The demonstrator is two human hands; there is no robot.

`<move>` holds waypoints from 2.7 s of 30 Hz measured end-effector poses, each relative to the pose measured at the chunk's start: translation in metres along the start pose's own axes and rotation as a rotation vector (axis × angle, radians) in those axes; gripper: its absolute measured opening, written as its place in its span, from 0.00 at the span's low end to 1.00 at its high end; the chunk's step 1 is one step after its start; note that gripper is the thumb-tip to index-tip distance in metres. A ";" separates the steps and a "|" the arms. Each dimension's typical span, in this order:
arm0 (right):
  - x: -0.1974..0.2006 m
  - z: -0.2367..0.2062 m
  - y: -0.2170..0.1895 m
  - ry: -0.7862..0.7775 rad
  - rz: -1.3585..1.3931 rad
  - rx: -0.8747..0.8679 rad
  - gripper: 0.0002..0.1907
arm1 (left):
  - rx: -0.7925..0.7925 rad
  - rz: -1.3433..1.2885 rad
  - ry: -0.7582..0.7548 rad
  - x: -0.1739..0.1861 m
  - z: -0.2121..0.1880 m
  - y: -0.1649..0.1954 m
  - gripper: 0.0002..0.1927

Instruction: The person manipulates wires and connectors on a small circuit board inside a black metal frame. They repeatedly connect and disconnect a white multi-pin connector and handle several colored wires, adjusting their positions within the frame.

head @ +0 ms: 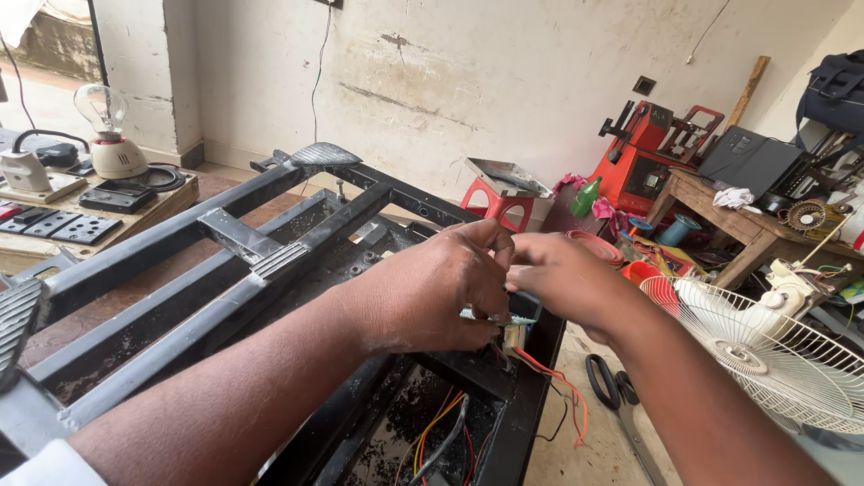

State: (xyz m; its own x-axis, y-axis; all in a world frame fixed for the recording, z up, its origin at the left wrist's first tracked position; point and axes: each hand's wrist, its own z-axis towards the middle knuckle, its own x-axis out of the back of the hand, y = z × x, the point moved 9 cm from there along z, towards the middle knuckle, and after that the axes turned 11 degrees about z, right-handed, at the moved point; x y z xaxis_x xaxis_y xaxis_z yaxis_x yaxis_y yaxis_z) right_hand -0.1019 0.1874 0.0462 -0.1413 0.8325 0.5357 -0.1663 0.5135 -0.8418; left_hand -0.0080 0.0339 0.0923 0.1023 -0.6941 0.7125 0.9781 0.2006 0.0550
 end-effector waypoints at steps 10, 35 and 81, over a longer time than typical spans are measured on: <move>-0.032 0.019 0.016 -0.142 -0.396 -0.385 0.13 | -0.011 -0.002 -0.028 -0.002 0.000 -0.002 0.07; 0.006 -0.040 -0.048 0.550 -0.745 0.531 0.07 | 0.112 -0.041 -0.005 0.004 -0.001 -0.009 0.06; 0.007 -0.006 -0.025 0.251 -0.621 0.284 0.08 | 0.085 -0.142 -0.066 0.000 -0.002 -0.019 0.09</move>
State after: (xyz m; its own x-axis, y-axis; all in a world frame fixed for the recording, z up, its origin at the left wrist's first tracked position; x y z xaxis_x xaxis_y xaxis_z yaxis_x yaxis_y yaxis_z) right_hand -0.0928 0.1817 0.0702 0.2835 0.4455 0.8492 -0.3947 0.8613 -0.3200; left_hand -0.0263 0.0289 0.0898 -0.0503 -0.6730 0.7379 0.9627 0.1641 0.2153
